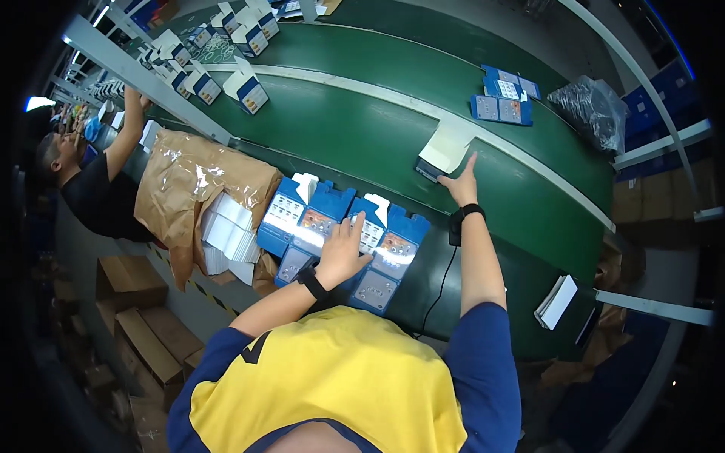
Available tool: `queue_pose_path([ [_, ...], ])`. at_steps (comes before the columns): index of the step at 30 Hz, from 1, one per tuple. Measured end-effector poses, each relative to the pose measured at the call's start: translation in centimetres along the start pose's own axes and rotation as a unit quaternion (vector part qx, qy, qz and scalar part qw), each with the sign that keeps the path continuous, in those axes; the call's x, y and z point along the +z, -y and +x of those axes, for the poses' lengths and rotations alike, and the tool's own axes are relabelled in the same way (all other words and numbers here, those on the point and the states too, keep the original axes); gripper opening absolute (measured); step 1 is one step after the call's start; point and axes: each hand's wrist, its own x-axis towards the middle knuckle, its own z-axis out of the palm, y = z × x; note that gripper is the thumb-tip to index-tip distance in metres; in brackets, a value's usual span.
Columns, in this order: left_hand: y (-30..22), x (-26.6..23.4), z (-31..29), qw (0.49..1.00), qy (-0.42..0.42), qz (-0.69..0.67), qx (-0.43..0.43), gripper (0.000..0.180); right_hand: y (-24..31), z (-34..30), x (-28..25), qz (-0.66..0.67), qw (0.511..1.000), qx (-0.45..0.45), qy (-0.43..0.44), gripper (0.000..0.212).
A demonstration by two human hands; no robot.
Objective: The person folds blue cardboard boxes by hand, inserts white paper cards into each box, and places the finished boxes onto a green conveyor belt.
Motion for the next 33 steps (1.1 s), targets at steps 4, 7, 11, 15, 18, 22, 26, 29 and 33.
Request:
queue_pose_path([
  [4, -0.1, -0.2, 0.2, 1.0, 0.003, 0.017, -0.016, 0.084, 0.2, -8.8, -0.9, 0.194, 0.956, 0.216, 0.043, 0.073],
  [7, 1.1, 1.1, 0.9, 0.998, -0.035, -0.045, -0.018, 0.085, 4.3, -18.2, 0.3, 0.39, 0.813, 0.392, 0.181, 0.055],
  [11, 3.9, 3.9, 3.2, 0.933, -0.01, -0.321, -0.163, 0.073, 7.0, -22.7, 2.1, 0.289, 0.933, 0.174, 0.124, 0.051],
  [15, 1.1, -0.9, 3.7, 0.766, 0.09, -0.598, -0.218, 0.056, 10.4, -24.2, -0.1, 0.218, 0.968, 0.121, 0.028, 0.051],
  [18, -2.8, -2.4, 1.5, 0.78, 0.027, -0.613, -0.125, 0.045, 13.6, -25.0, -3.1, 0.399, 0.899, 0.13, 0.124, 0.053],
  [22, -3.9, -4.4, 1.0, 0.782, 0.046, -0.621, -0.019, 0.046, 12.8, -25.6, -4.1, 0.359, 0.905, 0.108, 0.199, 0.081],
  [26, -6.0, -6.2, -0.6, 0.732, 0.161, -0.662, 0.024, 0.062, 13.0, -24.0, -3.5, 0.423, 0.886, 0.054, 0.182, 0.097],
  [29, -6.5, -5.0, -2.9, 0.681, 0.258, -0.679, 0.09, 0.079, 14.0, -21.5, -3.6, 0.516, 0.855, -0.053, 0.009, 0.11],
  [33, -6.8, -4.6, -4.6, 0.777, 0.22, -0.557, 0.196, 0.094, 14.8, -21.0, -4.5, 0.499, 0.862, -0.071, -0.048, 0.12],
])
